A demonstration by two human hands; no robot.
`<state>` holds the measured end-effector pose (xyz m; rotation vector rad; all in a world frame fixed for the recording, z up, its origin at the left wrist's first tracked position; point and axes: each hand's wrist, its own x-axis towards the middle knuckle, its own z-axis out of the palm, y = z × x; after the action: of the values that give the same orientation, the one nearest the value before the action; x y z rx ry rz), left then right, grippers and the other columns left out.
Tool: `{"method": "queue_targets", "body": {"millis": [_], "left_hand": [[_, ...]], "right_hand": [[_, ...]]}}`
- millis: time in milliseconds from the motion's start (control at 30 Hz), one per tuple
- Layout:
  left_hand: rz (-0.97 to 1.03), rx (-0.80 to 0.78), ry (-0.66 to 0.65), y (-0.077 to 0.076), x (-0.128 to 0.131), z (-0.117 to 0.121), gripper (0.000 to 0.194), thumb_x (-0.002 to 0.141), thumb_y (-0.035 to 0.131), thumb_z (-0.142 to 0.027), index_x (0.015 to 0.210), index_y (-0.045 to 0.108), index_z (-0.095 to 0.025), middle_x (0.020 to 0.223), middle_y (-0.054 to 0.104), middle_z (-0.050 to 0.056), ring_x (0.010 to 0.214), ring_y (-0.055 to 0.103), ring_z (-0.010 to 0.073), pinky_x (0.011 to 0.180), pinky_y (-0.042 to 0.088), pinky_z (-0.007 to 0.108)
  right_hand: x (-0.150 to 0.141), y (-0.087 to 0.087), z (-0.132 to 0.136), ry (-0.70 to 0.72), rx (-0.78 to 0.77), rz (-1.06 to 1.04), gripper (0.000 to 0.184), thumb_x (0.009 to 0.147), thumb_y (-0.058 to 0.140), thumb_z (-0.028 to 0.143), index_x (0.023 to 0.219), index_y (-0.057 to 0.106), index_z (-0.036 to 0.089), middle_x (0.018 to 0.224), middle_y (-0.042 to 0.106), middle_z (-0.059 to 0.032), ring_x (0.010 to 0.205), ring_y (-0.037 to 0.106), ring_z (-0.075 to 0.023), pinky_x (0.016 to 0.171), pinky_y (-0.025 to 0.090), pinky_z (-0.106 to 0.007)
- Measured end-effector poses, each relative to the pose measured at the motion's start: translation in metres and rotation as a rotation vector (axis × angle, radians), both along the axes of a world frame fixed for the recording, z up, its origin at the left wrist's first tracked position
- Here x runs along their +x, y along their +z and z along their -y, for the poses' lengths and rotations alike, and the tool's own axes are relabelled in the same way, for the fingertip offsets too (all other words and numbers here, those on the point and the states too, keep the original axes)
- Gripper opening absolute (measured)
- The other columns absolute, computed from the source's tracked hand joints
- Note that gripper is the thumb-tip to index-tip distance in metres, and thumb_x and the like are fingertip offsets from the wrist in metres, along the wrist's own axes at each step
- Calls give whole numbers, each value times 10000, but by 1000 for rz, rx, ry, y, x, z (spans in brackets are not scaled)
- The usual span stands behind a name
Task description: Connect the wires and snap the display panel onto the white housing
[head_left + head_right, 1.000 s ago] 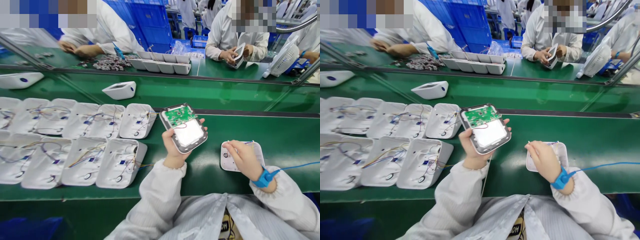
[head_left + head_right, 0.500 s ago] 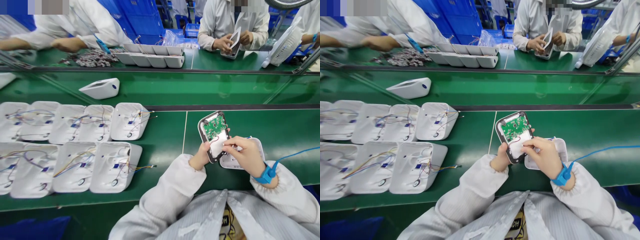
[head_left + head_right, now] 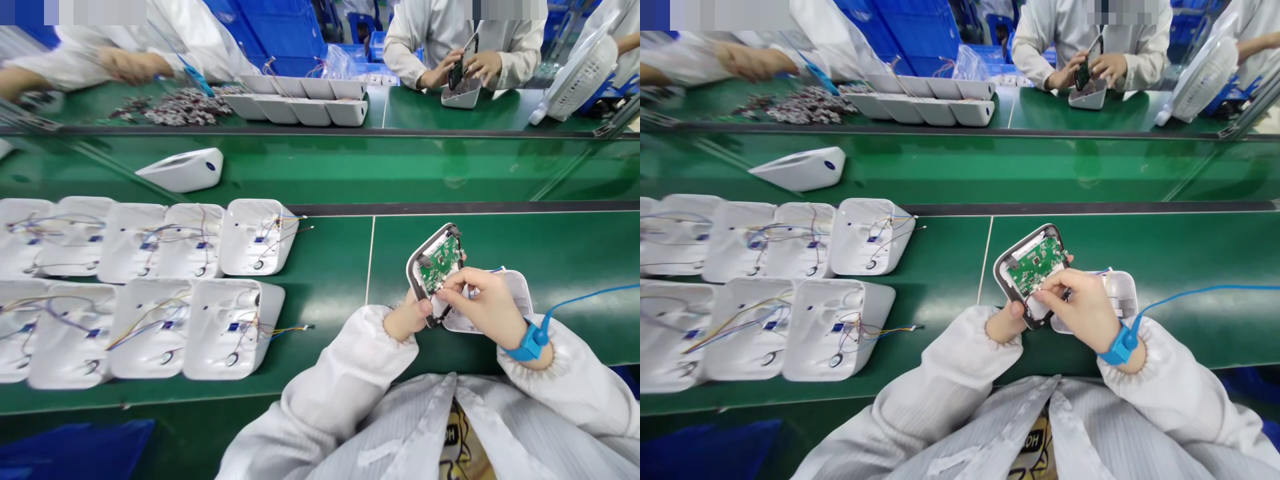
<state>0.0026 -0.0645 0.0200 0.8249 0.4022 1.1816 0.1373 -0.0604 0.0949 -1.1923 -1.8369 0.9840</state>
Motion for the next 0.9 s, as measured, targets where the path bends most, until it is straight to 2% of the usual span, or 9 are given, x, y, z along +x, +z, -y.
{"method": "queue_targets", "body": {"millis": [267,567,767,900], "left_hand": [[8,-31,8,-6,0,1,969,600,780,-760,1344,555,-182,1377,580,176,1394,424,400,1180,318,537],[-59,-35,23,-34,2,-1,1042,543,761,-824,1327,569,-164,1356,582,200,1370,448,420,1148,337,574],[-71,-18,24,-26,-1,0,979,583,771,-787,1313,579,-165,1270,639,173,1315,508,394,1134,363,550],[-69,-7,10,-17,-2,1,916,612,752,-780,1280,602,-171,1217,669,155,1278,541,380,1119,391,536]], "right_hand": [[0,3,-1,-1,-93,-40,122,829,699,262,721,691,206,745,725,-17,687,656,-163,645,528,-297],[-1,5,-4,12,-201,-96,154,794,695,281,670,674,191,676,700,-13,626,633,-144,576,498,-264],[0,4,-1,-6,-218,-84,112,805,687,274,727,719,200,739,736,-24,681,673,-168,624,532,-286],[1,3,4,7,-115,-7,116,863,650,255,789,728,213,808,752,-21,741,690,-175,692,544,-305]]}}
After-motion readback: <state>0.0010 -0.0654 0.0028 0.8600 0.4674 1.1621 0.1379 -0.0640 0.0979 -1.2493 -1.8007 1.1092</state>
